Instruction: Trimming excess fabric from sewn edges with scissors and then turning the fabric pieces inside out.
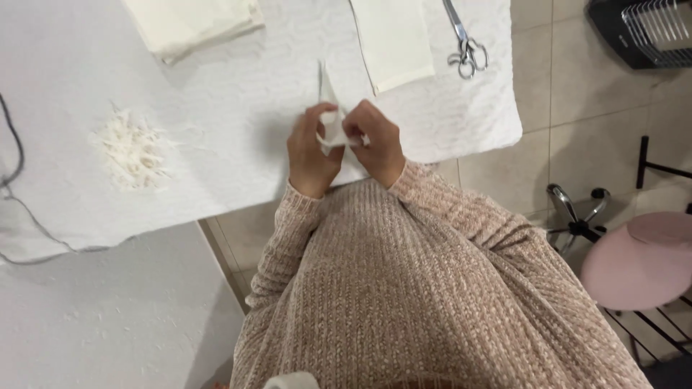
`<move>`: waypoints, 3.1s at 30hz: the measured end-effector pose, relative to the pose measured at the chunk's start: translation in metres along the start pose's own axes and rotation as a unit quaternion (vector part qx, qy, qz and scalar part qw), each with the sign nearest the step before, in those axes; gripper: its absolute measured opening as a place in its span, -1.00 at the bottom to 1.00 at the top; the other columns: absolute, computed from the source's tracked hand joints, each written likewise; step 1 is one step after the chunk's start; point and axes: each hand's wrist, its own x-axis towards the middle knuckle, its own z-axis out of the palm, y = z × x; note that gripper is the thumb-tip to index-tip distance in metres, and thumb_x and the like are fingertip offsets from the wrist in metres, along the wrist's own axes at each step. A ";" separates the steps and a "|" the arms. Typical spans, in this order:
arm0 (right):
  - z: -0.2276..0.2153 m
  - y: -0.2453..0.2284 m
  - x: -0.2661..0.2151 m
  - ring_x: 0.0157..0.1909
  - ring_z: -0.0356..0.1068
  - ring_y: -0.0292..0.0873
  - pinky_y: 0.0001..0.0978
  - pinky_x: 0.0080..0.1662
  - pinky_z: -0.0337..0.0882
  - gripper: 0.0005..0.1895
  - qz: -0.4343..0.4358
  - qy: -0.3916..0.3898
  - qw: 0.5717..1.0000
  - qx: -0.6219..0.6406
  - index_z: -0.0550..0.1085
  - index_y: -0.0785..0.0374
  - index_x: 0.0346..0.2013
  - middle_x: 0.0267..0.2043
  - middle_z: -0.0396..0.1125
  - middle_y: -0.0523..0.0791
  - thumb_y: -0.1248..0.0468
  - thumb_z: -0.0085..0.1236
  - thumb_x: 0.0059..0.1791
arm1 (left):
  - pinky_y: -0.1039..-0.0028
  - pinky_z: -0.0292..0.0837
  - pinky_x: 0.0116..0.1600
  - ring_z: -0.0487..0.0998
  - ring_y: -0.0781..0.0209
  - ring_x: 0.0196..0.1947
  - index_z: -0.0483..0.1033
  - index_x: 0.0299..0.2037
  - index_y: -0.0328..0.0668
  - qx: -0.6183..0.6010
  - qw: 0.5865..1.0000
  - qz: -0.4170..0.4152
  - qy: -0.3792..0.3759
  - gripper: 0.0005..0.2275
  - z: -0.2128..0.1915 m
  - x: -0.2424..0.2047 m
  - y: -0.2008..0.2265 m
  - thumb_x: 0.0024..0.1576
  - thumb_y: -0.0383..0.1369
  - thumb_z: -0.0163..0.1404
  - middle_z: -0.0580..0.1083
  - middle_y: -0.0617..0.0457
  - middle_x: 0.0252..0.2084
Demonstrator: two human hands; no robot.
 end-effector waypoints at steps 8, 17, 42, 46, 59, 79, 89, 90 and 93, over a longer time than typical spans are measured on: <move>0.030 -0.012 0.000 -0.51 0.17 -0.05 -0.25 -0.41 0.30 -0.78 -0.188 0.011 0.964 -0.186 0.26 0.15 -0.59 -0.47 0.11 -0.13 0.51 -0.06 -0.13 | 0.47 0.37 0.08 0.59 0.32 -0.41 0.54 -0.11 0.20 0.198 0.972 0.103 0.078 -0.82 -0.008 0.030 -0.037 0.09 -0.22 0.13 0.49 0.28 -0.47; 0.005 -0.042 0.058 -0.14 0.34 0.09 -0.28 -0.09 0.34 -0.69 -0.113 0.040 0.993 0.001 0.25 0.22 -0.53 -0.22 0.23 0.03 0.49 0.20 -0.06 | 0.38 0.53 -0.08 0.62 0.02 -0.34 0.49 -0.33 -0.20 -0.074 0.980 0.097 0.158 -0.88 -0.025 0.025 0.010 0.23 -0.37 -0.01 0.56 0.01 -0.33; 0.011 -0.044 0.073 -0.48 0.32 -0.05 -0.32 -0.30 0.35 -0.68 -0.014 -0.008 1.000 -0.023 0.39 0.16 -0.34 -0.53 0.29 -0.10 0.31 0.42 -0.19 | 0.42 0.48 -0.15 0.56 0.03 -0.35 0.28 -0.53 -0.13 -0.045 0.949 0.215 0.226 -0.74 -0.021 0.043 -0.017 0.15 -0.45 0.11 0.54 0.01 -0.30; 0.010 -0.015 0.089 -0.43 0.28 -0.03 -0.32 -0.26 0.31 -0.56 -0.079 0.036 0.995 -0.043 0.30 0.17 -0.45 -0.49 0.21 -0.08 0.19 0.51 -0.17 | 0.35 0.43 -0.17 0.55 0.02 -0.38 0.24 -0.43 -0.15 -0.290 0.952 0.082 0.056 -0.74 -0.032 0.034 0.006 0.06 -0.51 0.17 0.52 -0.06 -0.39; 0.033 -0.077 0.048 -0.50 0.19 -0.06 -0.34 -0.34 0.25 -0.67 -0.163 0.063 0.983 0.054 0.30 0.24 -0.53 -0.48 0.17 -0.06 0.47 0.33 -0.07 | 0.50 0.46 -0.33 0.38 0.20 -0.59 0.52 -0.17 -0.16 0.140 0.918 0.170 0.330 -0.90 -0.053 0.067 0.010 0.25 -0.36 -0.04 0.29 0.18 -0.53; 0.057 -0.070 0.044 -0.49 0.25 0.06 -0.14 -0.36 0.31 -0.83 -0.208 0.027 0.972 0.107 0.46 0.37 -0.46 -0.51 0.31 0.02 0.39 0.31 -0.07 | 0.22 0.58 -0.13 0.55 0.02 -0.28 0.20 -0.03 -0.40 -0.182 0.882 0.192 0.389 -0.66 -0.064 0.071 0.017 0.25 -0.28 0.04 0.36 -0.16 -0.20; 0.048 -0.071 0.049 -0.52 0.18 0.01 -0.21 -0.30 0.32 -0.68 -0.216 0.082 0.972 0.041 0.36 0.24 -0.53 -0.62 0.20 -0.12 0.32 0.39 -0.06 | 0.03 0.61 -0.28 0.53 -0.16 -0.41 0.34 -0.14 -0.53 -0.172 0.853 0.304 0.387 -0.74 -0.051 0.073 0.008 0.19 -0.42 0.11 0.34 -0.21 -0.30; 0.049 -0.065 0.046 -0.51 0.19 0.01 -0.23 -0.33 0.31 -0.71 -0.191 0.058 0.979 0.037 0.37 0.25 -0.52 -0.63 0.18 -0.10 0.34 0.36 -0.06 | 0.00 0.61 -0.29 0.52 -0.13 -0.43 0.29 -0.14 -0.53 -0.195 0.855 0.298 0.378 -0.68 -0.047 0.072 0.006 0.14 -0.41 0.17 0.34 -0.22 -0.31; 0.045 -0.062 0.045 -0.52 0.20 0.00 -0.24 -0.37 0.29 -0.74 -0.134 0.022 0.990 0.046 0.36 0.25 -0.50 -0.61 0.18 -0.08 0.37 0.32 -0.06 | -0.02 0.63 -0.31 0.51 -0.09 -0.43 0.26 -0.14 -0.54 -0.212 0.857 0.294 0.368 -0.60 -0.033 0.068 -0.009 0.01 -0.50 0.27 0.33 -0.25 -0.30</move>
